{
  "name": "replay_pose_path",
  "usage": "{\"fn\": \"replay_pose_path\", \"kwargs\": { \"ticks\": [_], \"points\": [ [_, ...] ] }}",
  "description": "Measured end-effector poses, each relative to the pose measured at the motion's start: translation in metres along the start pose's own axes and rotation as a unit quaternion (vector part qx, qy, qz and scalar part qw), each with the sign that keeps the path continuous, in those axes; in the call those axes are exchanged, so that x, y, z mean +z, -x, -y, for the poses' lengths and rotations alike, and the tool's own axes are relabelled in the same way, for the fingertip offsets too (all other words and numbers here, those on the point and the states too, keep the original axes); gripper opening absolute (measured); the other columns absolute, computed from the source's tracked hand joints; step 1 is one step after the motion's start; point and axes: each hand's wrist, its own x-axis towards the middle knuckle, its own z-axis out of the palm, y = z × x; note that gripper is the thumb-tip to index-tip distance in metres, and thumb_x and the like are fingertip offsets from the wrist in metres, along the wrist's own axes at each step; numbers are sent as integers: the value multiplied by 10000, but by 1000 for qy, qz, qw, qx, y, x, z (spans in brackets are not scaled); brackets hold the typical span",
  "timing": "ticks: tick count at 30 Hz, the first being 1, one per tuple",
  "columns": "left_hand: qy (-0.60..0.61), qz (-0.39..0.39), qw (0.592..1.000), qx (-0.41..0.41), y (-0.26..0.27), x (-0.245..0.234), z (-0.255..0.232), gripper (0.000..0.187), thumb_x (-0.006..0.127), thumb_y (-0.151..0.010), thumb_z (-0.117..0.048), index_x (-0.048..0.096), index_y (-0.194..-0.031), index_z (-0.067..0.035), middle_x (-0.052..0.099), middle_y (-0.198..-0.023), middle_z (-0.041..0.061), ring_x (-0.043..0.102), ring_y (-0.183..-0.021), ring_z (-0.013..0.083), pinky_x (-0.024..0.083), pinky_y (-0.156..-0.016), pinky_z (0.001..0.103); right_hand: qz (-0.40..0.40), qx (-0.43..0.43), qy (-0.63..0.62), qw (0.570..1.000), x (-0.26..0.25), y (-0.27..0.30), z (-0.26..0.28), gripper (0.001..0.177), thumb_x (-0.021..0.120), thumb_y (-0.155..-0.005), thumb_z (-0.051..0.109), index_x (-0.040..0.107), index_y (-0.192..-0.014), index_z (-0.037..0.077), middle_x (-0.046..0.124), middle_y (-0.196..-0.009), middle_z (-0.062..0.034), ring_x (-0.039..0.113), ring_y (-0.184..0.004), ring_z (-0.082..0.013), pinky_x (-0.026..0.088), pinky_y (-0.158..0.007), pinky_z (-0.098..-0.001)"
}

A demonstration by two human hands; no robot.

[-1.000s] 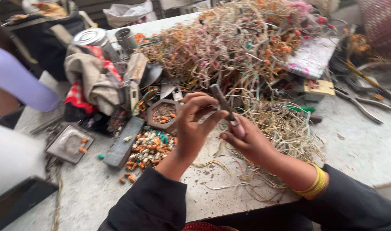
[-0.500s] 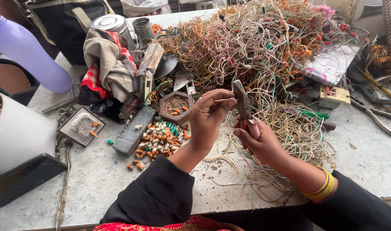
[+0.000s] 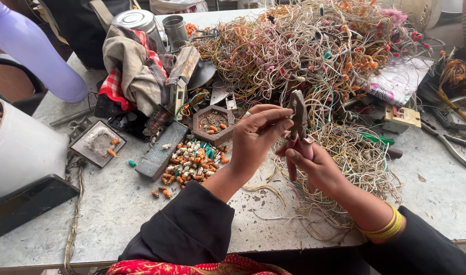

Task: The person uses pliers to strip insulation from individual wires taken from a tangled mass on the table. They repeatedly cut and pull the insulation off each wire, dropping the stripped pieces onto the work surface.

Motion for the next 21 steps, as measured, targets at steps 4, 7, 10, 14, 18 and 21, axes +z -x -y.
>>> {"fn": "replay_pose_path", "kwargs": {
  "ticks": [4,7,10,14,18,21],
  "points": [
    [-58,-5,998,10,-1,-3,-1,188,774,-939,-23,769,-1122,-65,690,-1116,26,723,-875,81,628,-758,207,15,24,36,999,-2,1,1,494,587,-1015,335,631,-1377,1,717,-1095,-130,682,-1078,-227,537,-1012,-412],
    [-87,-8,996,34,-2,-3,-2,191,781,-933,-22,771,-1115,-81,689,-1115,24,723,-913,80,639,-781,215,18,51,19,998,0,1,4,514,571,-972,329,537,-1397,41,657,-1375,-88,598,-1307,-207,494,-1059,-412],
    [-131,-4,989,73,-2,-3,-5,211,788,-927,-13,770,-1123,-88,699,-1110,29,725,-968,98,648,-827,236,11,79,17,997,1,1,6,505,574,-974,310,525,-1402,44,635,-1437,-130,580,-1364,-228,488,-1079,-414],
    [-178,5,978,111,-1,-4,-10,230,800,-912,-1,770,-1121,-94,712,-1094,38,729,-978,135,643,-841,259,24,61,-30,997,0,1,3,481,578,-980,274,501,-1390,35,639,-1385,-116,611,-1322,-241,511,-1071,-405],
    [-197,12,973,120,-2,-4,-13,216,804,-900,-4,764,-1093,-91,708,-1090,38,732,-969,142,645,-826,264,30,68,-18,997,2,1,-1,340,580,-1009,267,553,-1225,6,668,-1116,-97,669,-890,-198,565,-784,-357],
    [-208,17,971,121,-2,-5,-14,201,811,-897,-5,755,-1076,-79,703,-1092,39,725,-979,145,640,-822,268,-13,116,37,993,4,2,0,296,587,-994,295,537,-1126,35,616,-879,-62,610,-604,-148,520,-549,-313]
  ]
}}
